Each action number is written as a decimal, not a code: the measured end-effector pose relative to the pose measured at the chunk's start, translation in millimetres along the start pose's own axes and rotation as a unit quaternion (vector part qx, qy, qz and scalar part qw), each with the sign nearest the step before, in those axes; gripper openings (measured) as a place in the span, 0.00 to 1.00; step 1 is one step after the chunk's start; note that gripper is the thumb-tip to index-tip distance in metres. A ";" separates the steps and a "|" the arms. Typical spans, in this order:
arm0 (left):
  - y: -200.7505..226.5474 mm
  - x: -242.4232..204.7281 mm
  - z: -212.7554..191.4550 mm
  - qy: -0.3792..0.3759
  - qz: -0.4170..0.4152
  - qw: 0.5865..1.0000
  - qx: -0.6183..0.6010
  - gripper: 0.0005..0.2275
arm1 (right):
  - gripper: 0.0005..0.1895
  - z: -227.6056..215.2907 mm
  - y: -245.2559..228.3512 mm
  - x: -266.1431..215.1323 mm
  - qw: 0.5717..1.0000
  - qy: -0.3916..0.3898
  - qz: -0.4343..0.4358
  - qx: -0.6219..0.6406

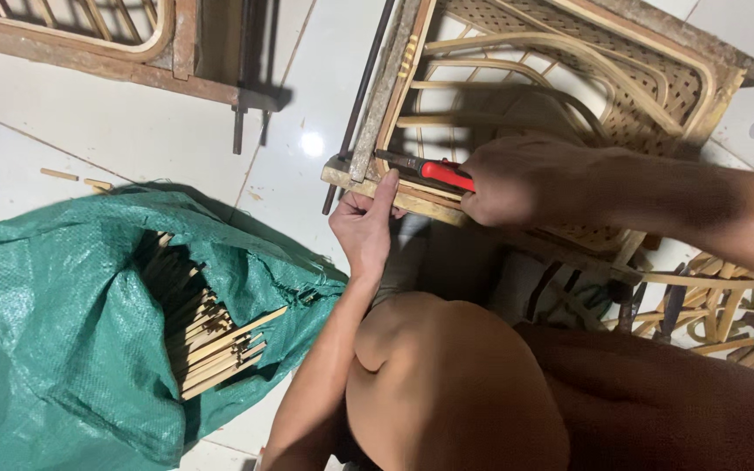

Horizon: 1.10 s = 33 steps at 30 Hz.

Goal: The person assembles a rectangular woven basket by inserting curved bamboo strips into a wooden frame. They use pliers to adjust the strips and apply glue to secure the joints. The person repeatedly hammers the frame to tighten the assembly.

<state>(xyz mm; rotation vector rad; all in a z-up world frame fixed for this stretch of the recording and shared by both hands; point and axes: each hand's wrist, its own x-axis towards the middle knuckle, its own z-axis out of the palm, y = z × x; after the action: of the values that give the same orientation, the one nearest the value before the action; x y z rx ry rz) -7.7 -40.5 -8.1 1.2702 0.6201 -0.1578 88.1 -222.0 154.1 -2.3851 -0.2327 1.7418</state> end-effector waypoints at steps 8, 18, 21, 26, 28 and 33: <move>-10.6 0.6 -11.4 -0.053 -0.032 0.998 0.007 0.16 | 0.12 17.2 16.0 2.8 0.996 0.077 -0.044 -0.011; -18.9 -11.3 -0.3 -0.069 -0.095 0.993 0.005 0.14 | 0.13 19.8 7.3 -18.1 0.993 0.081 -0.049 -0.074; -19.5 -14.7 -2.0 -0.060 -0.110 0.992 0.011 0.13 | 0.11 14.7 1.7 -23.5 0.995 0.033 -0.021 -0.086; -24.2 -9.0 -4.2 -0.061 -0.107 0.992 0.021 0.13 | 0.11 10.2 -1.4 -22.0 0.982 0.084 -0.059 -0.156; -20.5 -8.1 -5.6 -0.080 -0.093 0.992 0.028 0.13 | 0.12 17.9 7.5 -28.7 0.978 0.150 -0.085 -0.118; 26.6 -20.2 -15.9 -0.191 0.065 0.939 0.280 0.13 | 0.15 60.0 71.0 -71.9 0.975 0.138 0.049 0.164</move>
<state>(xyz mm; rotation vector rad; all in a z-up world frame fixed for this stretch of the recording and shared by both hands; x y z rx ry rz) -18.2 -22.0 22.2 1.7658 0.1483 -0.4851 10.6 -304.4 186.1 -2.3811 0.1986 1.3337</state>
